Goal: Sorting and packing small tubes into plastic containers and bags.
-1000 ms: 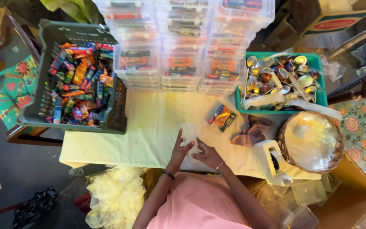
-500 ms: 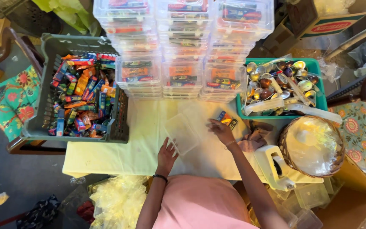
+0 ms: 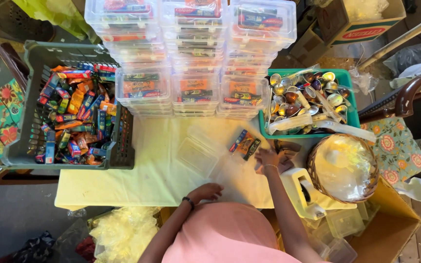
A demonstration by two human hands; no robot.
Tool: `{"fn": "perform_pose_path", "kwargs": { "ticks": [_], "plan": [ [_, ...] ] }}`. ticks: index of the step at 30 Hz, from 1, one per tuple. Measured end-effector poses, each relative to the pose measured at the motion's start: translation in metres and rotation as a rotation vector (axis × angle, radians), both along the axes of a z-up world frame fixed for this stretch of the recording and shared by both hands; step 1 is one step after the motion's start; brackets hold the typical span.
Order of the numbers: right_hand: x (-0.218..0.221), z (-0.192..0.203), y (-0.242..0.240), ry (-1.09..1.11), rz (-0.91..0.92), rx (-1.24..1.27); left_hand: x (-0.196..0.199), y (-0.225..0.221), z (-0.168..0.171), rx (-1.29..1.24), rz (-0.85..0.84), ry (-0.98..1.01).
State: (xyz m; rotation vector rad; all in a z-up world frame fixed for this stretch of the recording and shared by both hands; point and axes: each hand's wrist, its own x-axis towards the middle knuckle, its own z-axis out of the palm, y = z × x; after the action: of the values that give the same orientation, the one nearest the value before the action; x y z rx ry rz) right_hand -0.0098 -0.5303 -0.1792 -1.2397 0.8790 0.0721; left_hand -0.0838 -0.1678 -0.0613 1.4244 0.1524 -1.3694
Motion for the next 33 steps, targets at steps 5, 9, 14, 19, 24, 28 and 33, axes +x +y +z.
{"fn": "perform_pose_path", "kwargs": {
  "ticks": [5,9,14,19,24,28,33],
  "plan": [
    [-0.038,0.058,0.038,0.222,0.048,0.032,0.04,-0.071,-0.027,0.058,-0.016,-1.011],
    [-0.038,0.064,0.05,0.129,0.047,-0.111,0.094,-0.135,-0.052,0.261,0.267,-1.363],
    [-0.021,0.024,0.023,0.126,-0.002,-0.095,0.132,-0.157,-0.064,0.606,0.194,-1.124],
    [-0.028,0.032,0.007,0.103,0.056,-0.101,0.107,-0.14,-0.12,0.487,0.243,-1.072],
    [-0.035,0.039,-0.006,0.119,0.269,-0.338,0.059,-0.126,-0.078,0.263,0.549,-0.561],
    [-0.024,0.082,0.002,0.156,0.256,-0.258,0.062,-0.129,-0.047,0.264,0.726,-0.257],
    [-0.033,0.11,-0.007,0.15,0.443,-0.484,0.037,-0.127,-0.045,0.256,0.642,-0.201]
  ]
}}
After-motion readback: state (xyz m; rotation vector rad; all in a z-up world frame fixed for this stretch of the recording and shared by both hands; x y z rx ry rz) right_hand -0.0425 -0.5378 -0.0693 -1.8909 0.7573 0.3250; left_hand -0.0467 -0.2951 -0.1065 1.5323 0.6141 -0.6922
